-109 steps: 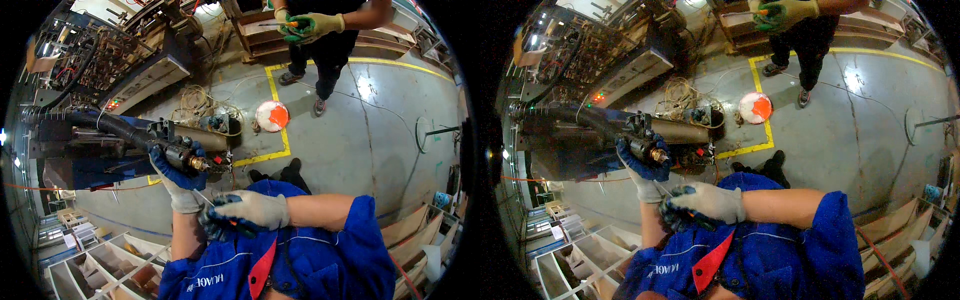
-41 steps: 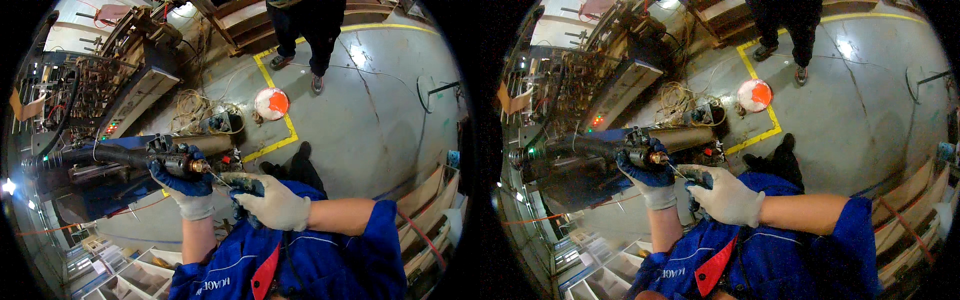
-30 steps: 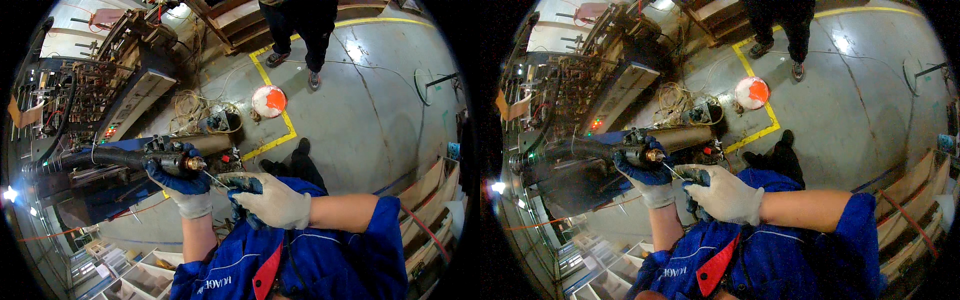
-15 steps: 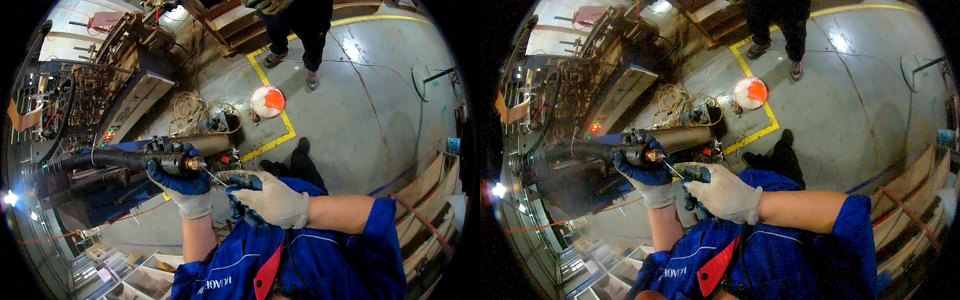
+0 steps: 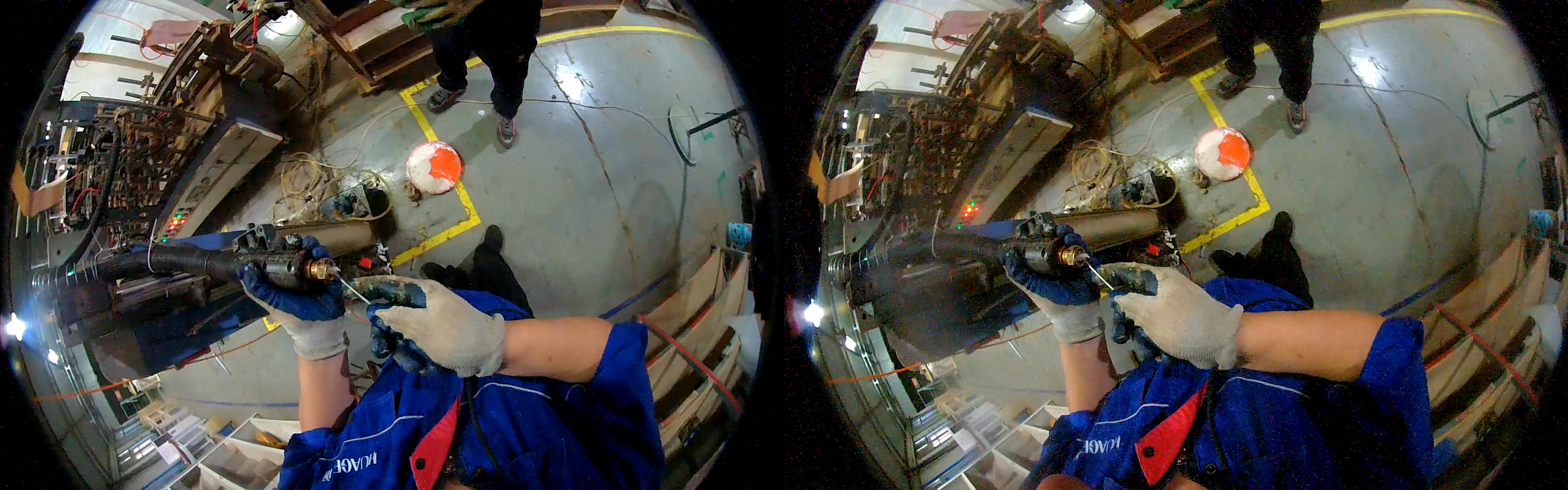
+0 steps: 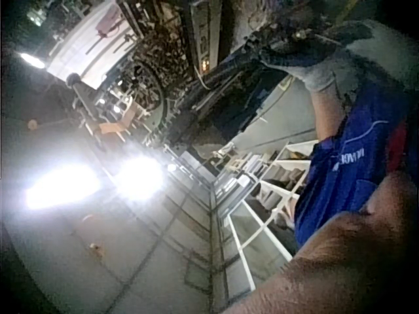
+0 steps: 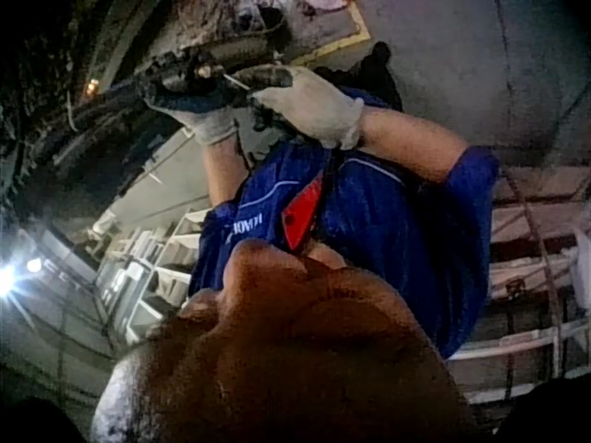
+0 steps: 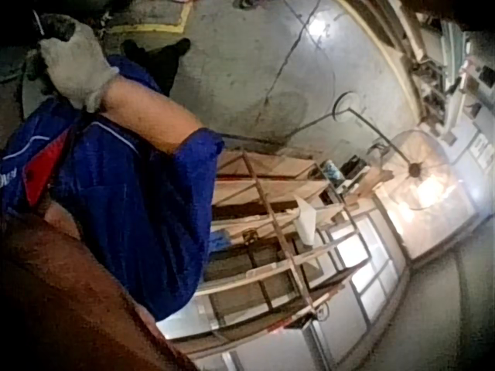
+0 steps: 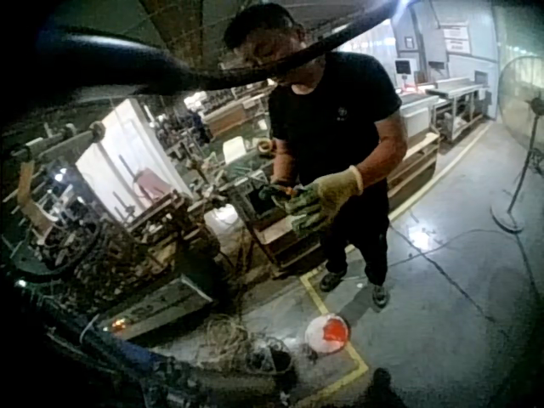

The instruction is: The person cleans and maintains the nozzle of a industrial adhesive dispenser using a small wire and a screwdriver.

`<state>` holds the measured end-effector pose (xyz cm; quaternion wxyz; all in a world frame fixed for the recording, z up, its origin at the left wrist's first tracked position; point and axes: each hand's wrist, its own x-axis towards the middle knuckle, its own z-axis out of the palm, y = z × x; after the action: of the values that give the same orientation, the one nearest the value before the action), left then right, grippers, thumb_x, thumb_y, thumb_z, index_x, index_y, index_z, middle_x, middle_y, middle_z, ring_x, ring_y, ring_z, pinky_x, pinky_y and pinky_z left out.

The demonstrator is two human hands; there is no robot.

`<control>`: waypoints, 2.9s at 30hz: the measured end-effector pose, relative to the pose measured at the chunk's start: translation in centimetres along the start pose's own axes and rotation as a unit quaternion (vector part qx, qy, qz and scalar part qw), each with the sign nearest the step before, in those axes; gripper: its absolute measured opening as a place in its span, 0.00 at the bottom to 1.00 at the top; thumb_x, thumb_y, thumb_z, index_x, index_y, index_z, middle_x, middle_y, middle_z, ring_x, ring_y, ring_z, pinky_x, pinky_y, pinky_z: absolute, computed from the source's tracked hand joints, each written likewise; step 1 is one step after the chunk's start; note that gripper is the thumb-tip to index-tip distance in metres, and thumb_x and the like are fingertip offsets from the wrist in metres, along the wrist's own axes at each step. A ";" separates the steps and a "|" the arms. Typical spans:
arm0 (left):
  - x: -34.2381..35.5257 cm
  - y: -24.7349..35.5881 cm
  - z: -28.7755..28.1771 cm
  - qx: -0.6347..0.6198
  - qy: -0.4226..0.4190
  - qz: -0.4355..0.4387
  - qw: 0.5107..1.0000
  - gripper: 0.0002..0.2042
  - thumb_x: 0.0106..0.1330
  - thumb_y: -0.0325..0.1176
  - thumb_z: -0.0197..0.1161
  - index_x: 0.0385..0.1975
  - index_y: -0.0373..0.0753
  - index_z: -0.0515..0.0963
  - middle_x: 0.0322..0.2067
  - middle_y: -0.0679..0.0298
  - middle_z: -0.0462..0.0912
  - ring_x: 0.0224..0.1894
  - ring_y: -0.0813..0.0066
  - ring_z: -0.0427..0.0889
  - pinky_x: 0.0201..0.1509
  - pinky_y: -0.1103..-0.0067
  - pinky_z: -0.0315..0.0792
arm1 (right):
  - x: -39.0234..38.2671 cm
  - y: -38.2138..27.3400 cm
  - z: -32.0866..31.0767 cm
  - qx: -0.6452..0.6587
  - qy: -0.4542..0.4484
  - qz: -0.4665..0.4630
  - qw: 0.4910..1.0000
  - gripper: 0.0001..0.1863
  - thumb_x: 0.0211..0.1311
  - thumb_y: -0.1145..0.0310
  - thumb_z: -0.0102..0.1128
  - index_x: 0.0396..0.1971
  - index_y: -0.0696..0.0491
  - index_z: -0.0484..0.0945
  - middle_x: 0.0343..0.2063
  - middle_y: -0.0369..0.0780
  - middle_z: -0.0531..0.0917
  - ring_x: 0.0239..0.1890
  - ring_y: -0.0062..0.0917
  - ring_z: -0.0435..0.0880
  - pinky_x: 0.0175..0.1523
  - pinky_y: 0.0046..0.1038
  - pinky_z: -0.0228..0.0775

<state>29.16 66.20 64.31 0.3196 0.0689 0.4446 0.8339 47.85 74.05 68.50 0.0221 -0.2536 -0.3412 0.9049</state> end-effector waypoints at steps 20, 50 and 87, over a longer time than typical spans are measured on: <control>1.5 -1.6 0.6 0.034 0.010 0.012 0.999 0.26 0.67 0.60 0.53 0.49 0.42 0.72 0.37 0.61 0.79 0.34 0.68 0.79 0.33 0.76 0.76 | 3.3 2.2 -0.4 -0.033 0.030 -0.112 0.993 0.19 0.68 0.75 0.50 0.58 0.58 0.75 0.46 0.41 0.84 0.47 0.21 0.79 0.55 0.26 0.73; 0.3 -0.1 1.1 -0.006 -0.008 -0.015 1.000 0.30 0.65 0.58 0.59 0.54 0.37 0.72 0.43 0.58 0.79 0.42 0.65 0.80 0.48 0.74 0.79 | 10.8 10.4 -2.2 -0.154 0.077 -0.498 0.850 0.31 0.61 0.76 0.59 0.65 0.60 0.63 0.46 0.54 0.83 0.47 0.45 0.86 0.53 0.34 0.76; 0.6 0.2 0.4 0.069 0.017 0.006 0.997 0.30 0.65 0.62 0.54 0.52 0.39 0.74 0.45 0.57 0.81 0.43 0.61 0.82 0.51 0.68 0.78 | 7.5 0.6 -3.6 -0.286 0.050 -0.508 0.811 0.30 0.56 0.64 0.70 0.58 0.53 0.71 0.45 0.51 0.81 0.44 0.49 0.83 0.47 0.41 0.77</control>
<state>28.72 66.81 64.62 0.3012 0.0788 0.5058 0.8045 43.15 77.34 62.49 0.4216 -0.0840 -0.6629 0.6130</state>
